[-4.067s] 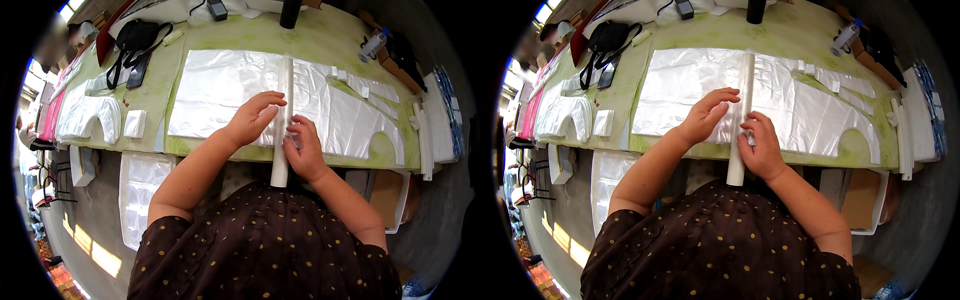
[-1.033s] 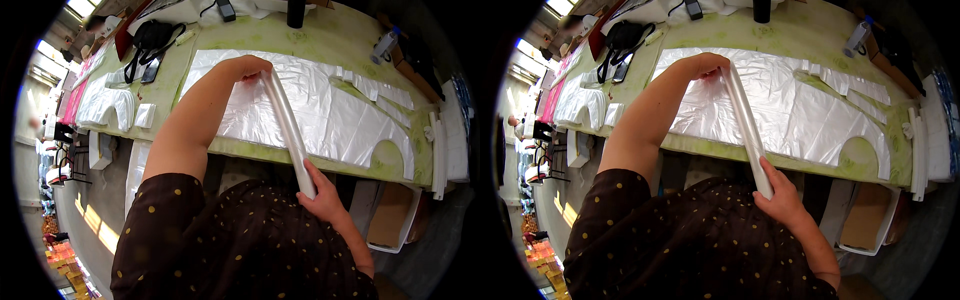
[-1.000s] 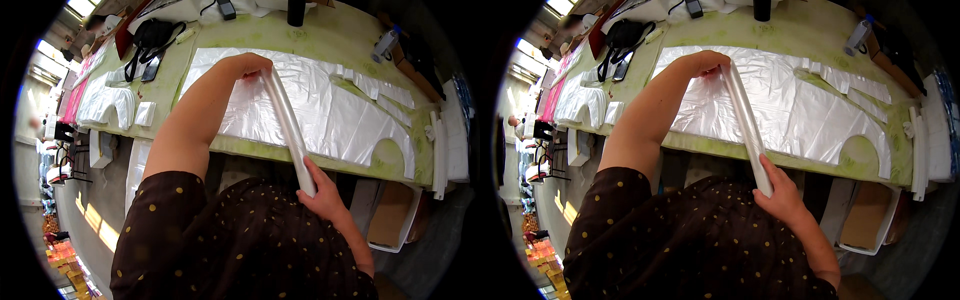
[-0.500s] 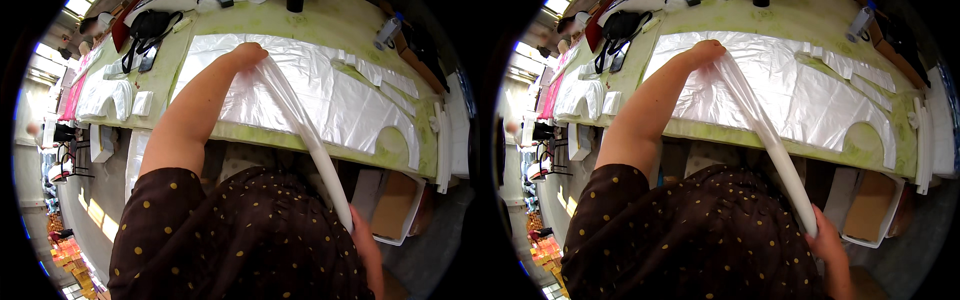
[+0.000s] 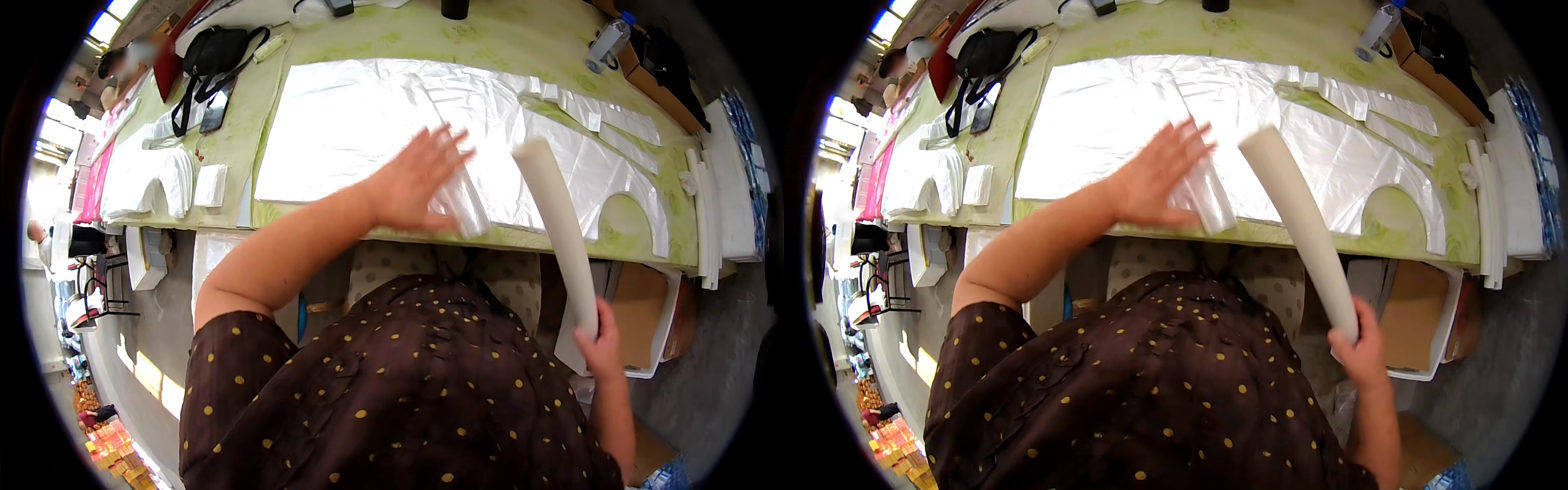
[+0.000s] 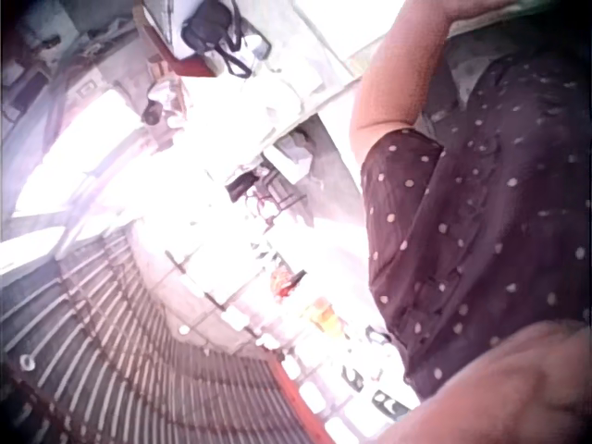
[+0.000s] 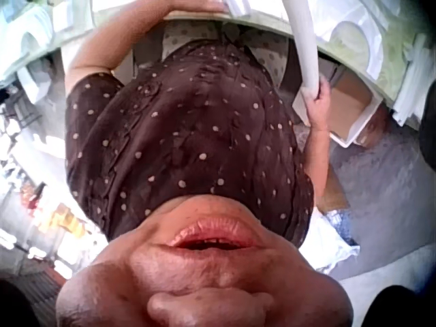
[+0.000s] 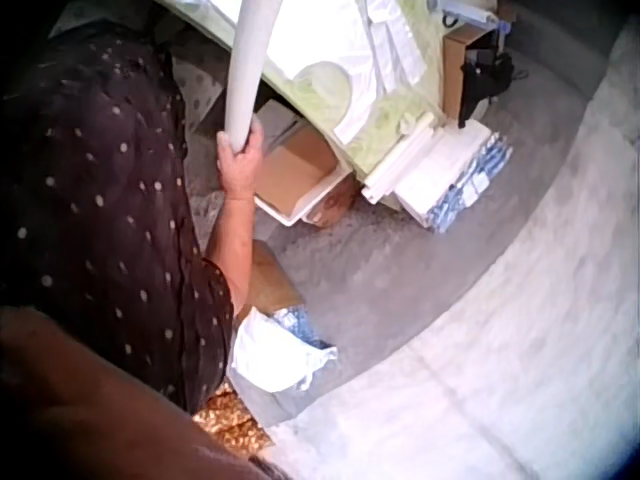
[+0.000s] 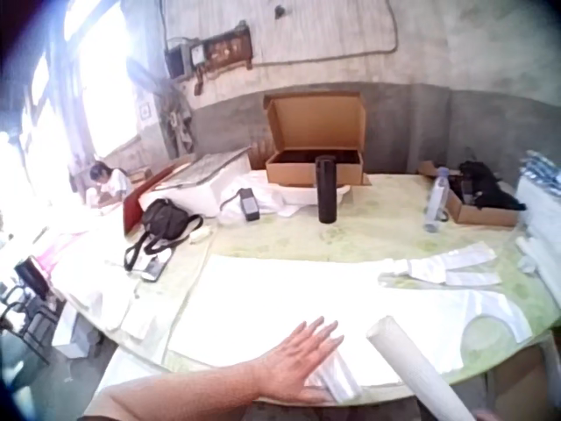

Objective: The person repeatedly tears off small pieces of clear plastic film from a roll, folds them, and places them on a table. The workspace contains other plastic-wrapped items and packaging materials.

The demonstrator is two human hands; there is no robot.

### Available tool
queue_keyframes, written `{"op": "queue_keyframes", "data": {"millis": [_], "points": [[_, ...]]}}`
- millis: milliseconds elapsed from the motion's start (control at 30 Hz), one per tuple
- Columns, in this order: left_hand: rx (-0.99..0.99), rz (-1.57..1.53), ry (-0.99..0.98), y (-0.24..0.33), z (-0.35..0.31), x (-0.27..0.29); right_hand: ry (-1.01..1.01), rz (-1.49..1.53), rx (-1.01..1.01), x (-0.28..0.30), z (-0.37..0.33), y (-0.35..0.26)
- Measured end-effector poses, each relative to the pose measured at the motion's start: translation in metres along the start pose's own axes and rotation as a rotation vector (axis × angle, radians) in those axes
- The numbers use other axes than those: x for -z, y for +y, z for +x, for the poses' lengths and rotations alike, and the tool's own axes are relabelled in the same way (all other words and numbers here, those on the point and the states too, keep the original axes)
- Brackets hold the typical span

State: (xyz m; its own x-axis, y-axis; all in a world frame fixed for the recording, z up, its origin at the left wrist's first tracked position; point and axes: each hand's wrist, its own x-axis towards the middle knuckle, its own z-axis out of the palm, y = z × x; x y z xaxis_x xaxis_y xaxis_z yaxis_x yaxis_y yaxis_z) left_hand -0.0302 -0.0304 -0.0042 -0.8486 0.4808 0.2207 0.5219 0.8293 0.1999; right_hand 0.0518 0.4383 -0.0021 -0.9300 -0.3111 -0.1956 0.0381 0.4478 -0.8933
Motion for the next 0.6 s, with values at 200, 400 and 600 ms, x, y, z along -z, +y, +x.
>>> {"op": "queue_keyframes", "data": {"millis": [200, 400, 600], "points": [[-0.099, -0.114, -0.152, 0.036, -0.042, -0.003, -0.117, -0.504, 0.427, -0.007, 0.135, -0.085], [-0.154, -0.134, -0.072, 0.033, -0.051, -0.009, -0.140, -0.850, 0.402, -0.027, 0.235, -0.099], [-0.111, -0.204, -0.077, 0.040, -0.054, -0.007, 0.189, -1.023, 0.436, -0.032, 0.260, -0.090]]}}
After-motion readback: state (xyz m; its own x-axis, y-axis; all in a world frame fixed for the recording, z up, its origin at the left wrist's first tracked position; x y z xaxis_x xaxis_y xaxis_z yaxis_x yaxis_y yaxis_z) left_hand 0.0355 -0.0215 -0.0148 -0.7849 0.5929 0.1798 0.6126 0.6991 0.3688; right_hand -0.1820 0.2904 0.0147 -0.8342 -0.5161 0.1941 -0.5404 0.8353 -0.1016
